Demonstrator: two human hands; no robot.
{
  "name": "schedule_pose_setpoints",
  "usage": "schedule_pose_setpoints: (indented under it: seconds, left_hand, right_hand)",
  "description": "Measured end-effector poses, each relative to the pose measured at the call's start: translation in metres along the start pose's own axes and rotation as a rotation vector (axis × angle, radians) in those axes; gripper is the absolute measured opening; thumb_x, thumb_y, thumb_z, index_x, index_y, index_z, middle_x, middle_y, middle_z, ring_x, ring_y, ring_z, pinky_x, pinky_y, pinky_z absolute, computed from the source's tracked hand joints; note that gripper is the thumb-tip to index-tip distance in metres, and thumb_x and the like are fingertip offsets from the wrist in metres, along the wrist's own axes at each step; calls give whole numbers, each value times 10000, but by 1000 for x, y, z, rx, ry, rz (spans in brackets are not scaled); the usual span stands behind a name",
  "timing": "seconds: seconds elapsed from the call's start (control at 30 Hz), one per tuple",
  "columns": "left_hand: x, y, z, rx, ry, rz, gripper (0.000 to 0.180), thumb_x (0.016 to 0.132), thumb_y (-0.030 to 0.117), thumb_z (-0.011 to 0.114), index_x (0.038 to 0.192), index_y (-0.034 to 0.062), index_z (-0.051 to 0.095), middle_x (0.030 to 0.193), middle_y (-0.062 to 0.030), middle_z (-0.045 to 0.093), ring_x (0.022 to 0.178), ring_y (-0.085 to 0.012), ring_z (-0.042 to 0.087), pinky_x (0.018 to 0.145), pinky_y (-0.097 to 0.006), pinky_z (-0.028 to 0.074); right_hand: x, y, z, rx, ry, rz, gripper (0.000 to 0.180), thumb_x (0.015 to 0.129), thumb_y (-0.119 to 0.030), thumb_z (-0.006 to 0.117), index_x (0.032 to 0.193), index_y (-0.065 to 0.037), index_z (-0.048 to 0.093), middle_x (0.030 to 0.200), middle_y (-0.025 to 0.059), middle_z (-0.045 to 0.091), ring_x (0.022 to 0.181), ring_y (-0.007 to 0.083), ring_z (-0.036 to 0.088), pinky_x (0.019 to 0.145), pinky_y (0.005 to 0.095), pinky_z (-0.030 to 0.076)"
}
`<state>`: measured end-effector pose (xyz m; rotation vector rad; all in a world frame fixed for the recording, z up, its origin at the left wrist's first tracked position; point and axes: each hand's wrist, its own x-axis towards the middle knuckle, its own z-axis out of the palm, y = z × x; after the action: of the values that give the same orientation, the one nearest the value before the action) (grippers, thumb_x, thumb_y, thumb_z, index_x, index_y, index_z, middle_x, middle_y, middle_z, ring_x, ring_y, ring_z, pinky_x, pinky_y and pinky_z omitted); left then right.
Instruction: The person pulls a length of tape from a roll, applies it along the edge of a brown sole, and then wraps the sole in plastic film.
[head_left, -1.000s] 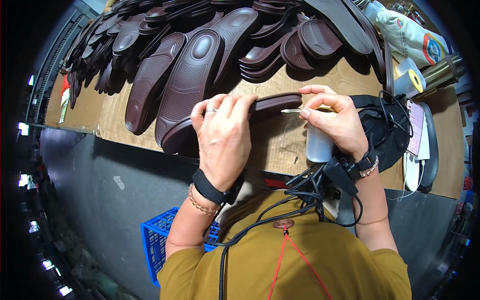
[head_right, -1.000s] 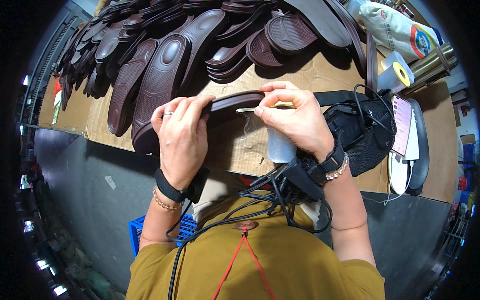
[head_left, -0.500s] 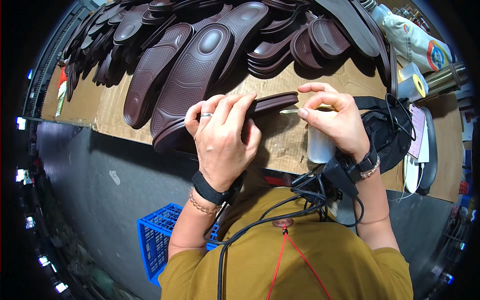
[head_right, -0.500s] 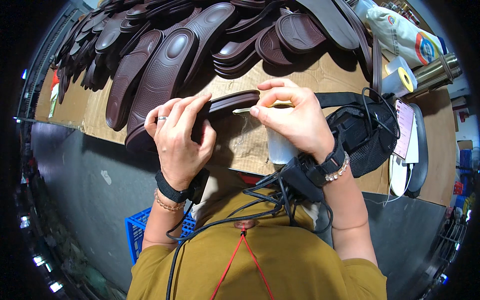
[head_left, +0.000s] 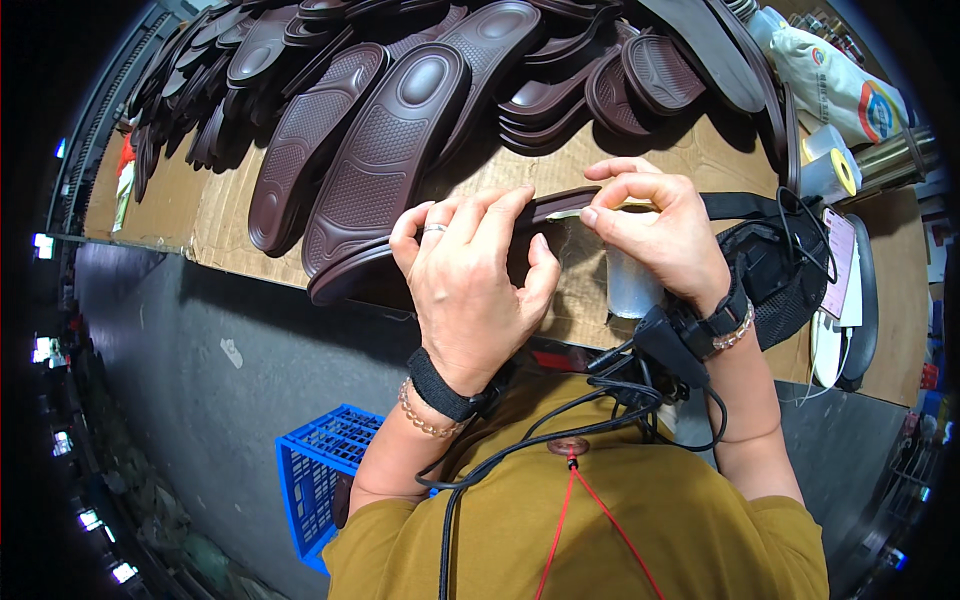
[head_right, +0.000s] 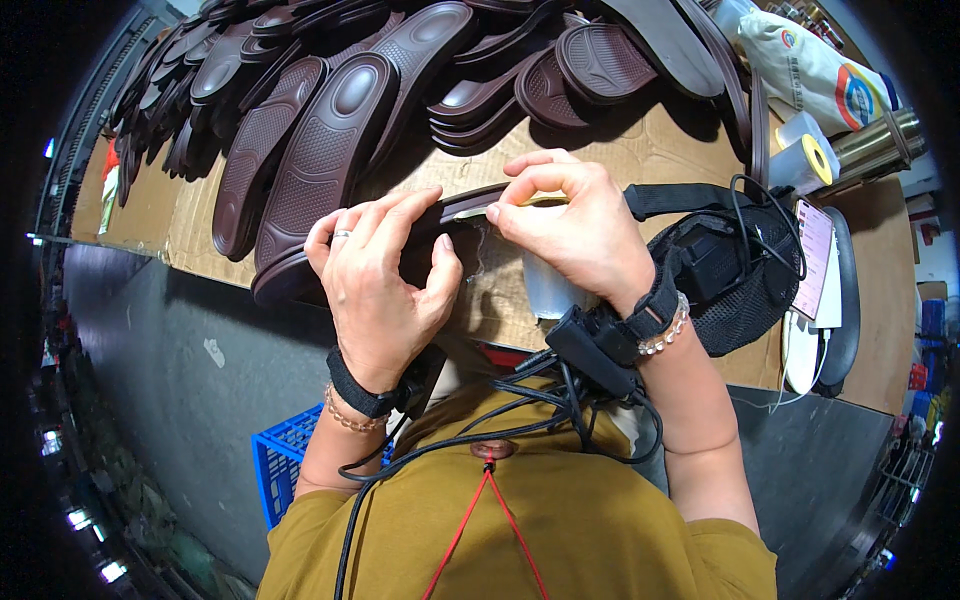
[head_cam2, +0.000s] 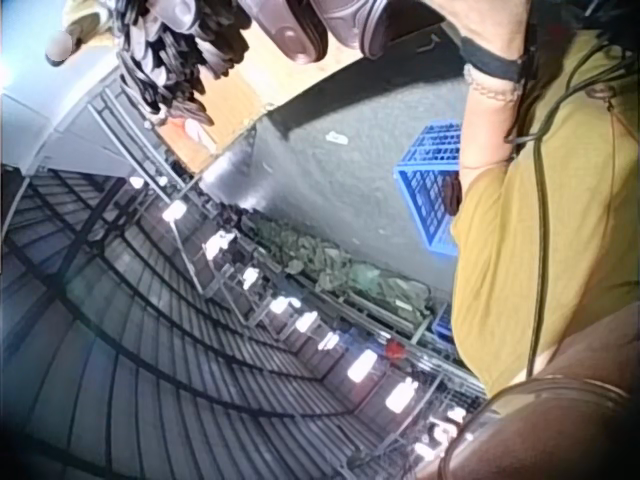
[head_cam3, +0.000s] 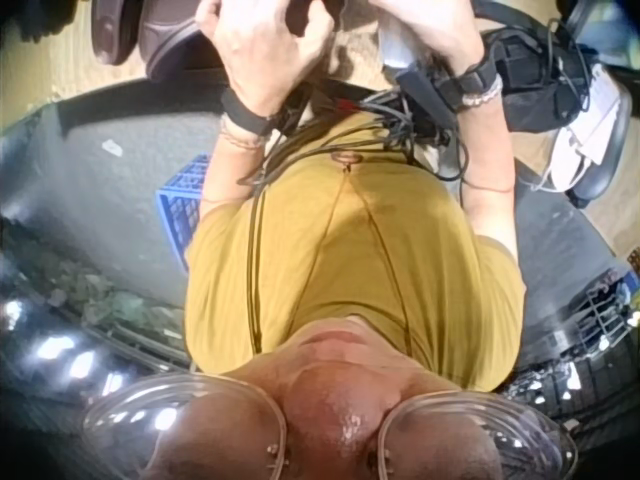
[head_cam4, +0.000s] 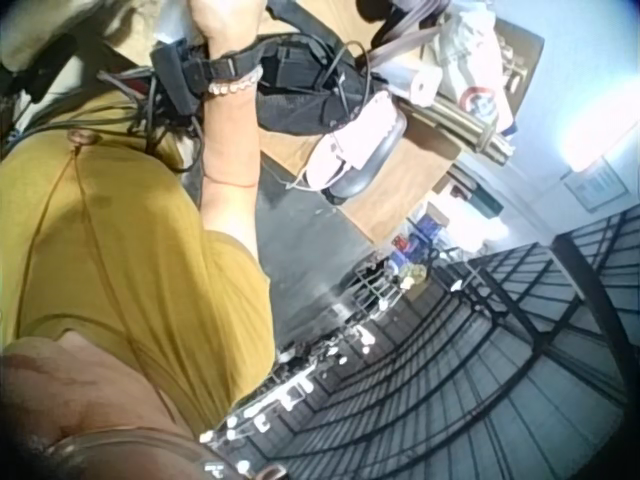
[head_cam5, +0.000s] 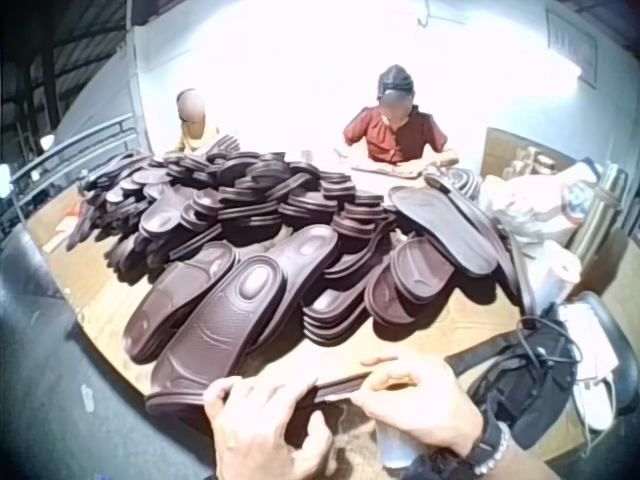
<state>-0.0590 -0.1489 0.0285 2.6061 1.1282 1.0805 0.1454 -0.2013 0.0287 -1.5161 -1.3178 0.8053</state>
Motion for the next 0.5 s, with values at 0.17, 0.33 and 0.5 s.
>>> schedule_pose_setpoints:
  seconds: [0.17,0.33,0.5]
  left_hand:
    - [1,1,0,11,3,-12,330,787,189,742,1114,140,744,1035,-50,731,1002,-240,646,1034,-391,342]
    - [3,2,-1,-3,-21,-19,334,788,210,769,1117,161,746,1042,-41,734,1011,-227,648,1026,-388,344]
    - [6,5,-10,-73,-51,-30,338,785,185,757,1123,183,747,1088,-25,734,1031,-211,649,1029,-378,338]
  right_hand:
    - [0,0,0,-52,10,0,153,826,-172,827,841,-33,764,1100,122,692,1024,193,677,911,322,520]
    - [-1,-2,1,-46,21,6,144,820,-156,825,854,-30,762,1101,124,691,1024,200,677,897,322,524]
    - [-3,-12,2,-28,-16,-225,118,805,-119,832,843,-37,756,1176,126,678,1067,198,660,890,332,522]
